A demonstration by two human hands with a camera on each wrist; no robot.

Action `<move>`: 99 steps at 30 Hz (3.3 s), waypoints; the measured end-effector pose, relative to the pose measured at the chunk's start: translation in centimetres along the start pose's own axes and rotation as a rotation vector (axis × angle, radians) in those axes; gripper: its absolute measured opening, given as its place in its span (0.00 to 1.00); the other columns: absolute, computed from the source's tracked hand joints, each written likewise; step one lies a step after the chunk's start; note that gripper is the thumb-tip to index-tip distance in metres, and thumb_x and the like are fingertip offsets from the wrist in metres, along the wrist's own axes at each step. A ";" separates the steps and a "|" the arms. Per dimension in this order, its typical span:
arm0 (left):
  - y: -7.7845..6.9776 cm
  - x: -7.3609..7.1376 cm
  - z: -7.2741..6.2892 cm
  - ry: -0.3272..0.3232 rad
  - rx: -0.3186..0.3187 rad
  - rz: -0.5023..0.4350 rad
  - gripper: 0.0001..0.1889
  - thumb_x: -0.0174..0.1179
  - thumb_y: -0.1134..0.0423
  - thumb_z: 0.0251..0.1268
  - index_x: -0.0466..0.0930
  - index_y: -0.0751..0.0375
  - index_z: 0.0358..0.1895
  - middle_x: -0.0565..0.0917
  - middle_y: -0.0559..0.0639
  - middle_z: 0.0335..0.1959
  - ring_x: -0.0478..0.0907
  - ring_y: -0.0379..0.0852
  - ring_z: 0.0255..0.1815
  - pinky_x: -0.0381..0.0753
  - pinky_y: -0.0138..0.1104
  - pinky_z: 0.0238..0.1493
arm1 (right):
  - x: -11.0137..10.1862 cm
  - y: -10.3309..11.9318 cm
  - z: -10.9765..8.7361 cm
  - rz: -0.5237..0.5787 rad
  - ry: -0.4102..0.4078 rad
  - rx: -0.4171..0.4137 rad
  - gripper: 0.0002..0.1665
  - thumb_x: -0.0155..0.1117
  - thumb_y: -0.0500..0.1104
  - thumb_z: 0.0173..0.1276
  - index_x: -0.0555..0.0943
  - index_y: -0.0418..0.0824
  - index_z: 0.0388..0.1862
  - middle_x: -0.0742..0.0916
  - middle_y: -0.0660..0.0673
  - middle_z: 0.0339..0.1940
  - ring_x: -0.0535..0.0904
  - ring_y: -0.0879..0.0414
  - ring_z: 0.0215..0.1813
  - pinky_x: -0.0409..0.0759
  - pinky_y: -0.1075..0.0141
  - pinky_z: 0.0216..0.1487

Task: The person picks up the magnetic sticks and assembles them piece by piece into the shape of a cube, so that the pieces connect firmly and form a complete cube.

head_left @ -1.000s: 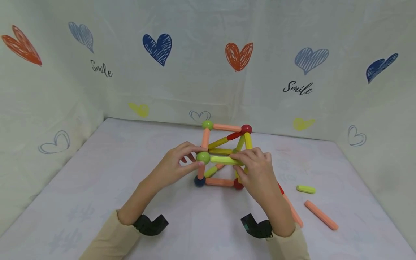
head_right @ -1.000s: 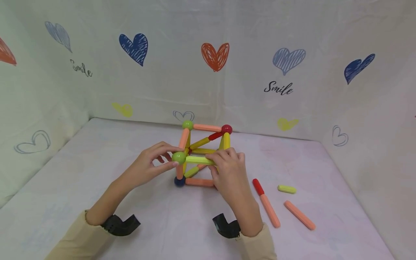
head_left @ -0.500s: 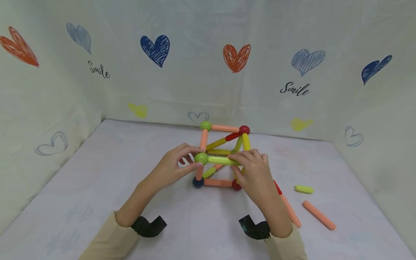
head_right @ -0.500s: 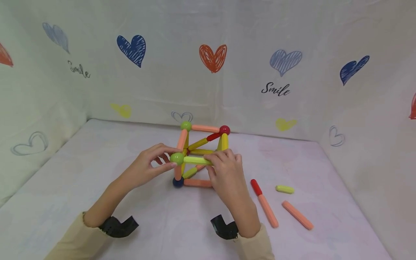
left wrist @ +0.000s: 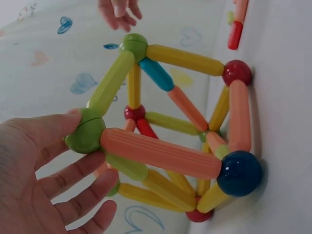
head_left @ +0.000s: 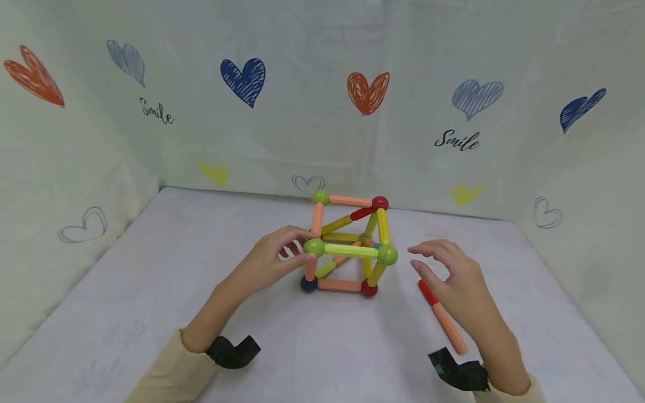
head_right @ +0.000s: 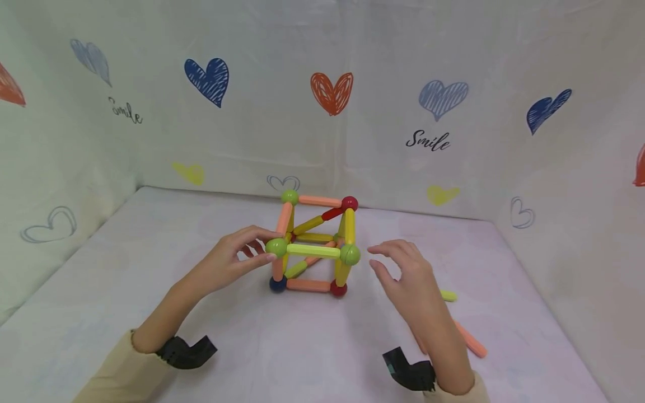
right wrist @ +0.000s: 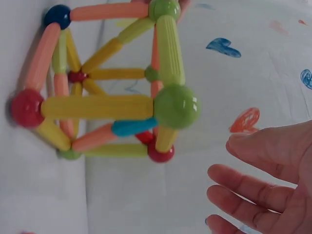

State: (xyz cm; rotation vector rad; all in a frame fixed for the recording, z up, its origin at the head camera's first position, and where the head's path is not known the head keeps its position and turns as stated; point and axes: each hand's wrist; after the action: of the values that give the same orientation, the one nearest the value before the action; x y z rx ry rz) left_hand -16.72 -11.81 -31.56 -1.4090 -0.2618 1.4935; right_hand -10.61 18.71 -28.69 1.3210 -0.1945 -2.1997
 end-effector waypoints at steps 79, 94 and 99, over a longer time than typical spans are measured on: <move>0.1 0.0 0.0 0.063 -0.041 -0.044 0.20 0.57 0.53 0.64 0.72 0.49 0.58 0.79 0.43 0.45 0.76 0.43 0.43 0.77 0.37 0.45 | 0.2 -3.5 -0.9 0.456 0.444 0.330 0.19 0.59 0.44 0.67 0.73 0.35 0.52 0.81 0.41 0.37 0.76 0.57 0.35 0.77 0.69 0.37; 0.3 0.1 0.2 0.062 -0.036 -0.042 0.20 0.58 0.54 0.64 0.72 0.50 0.58 0.80 0.44 0.44 0.76 0.45 0.43 0.77 0.39 0.44 | 9.4 1.6 -1.3 0.574 0.435 0.252 0.15 0.62 0.41 0.64 0.78 0.40 0.49 0.82 0.45 0.37 0.74 0.57 0.34 0.75 0.71 0.34; 0.4 0.0 0.1 0.054 -0.031 -0.039 0.20 0.58 0.53 0.64 0.72 0.50 0.58 0.80 0.43 0.44 0.76 0.45 0.42 0.77 0.38 0.44 | 11.4 2.2 -0.7 0.601 0.386 0.255 0.14 0.62 0.40 0.64 0.78 0.38 0.49 0.83 0.44 0.38 0.75 0.58 0.34 0.75 0.72 0.36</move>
State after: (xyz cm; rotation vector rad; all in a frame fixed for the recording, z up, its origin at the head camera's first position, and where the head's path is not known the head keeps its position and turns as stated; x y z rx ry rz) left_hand -16.95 -11.94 -31.81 -1.4590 -0.2788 1.4230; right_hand -13.21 10.96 -36.97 1.5449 -0.6448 -1.4277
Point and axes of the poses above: each hand's wrist, its own z-axis towards the middle knuckle, its own x-axis out of the palm, y = z × x
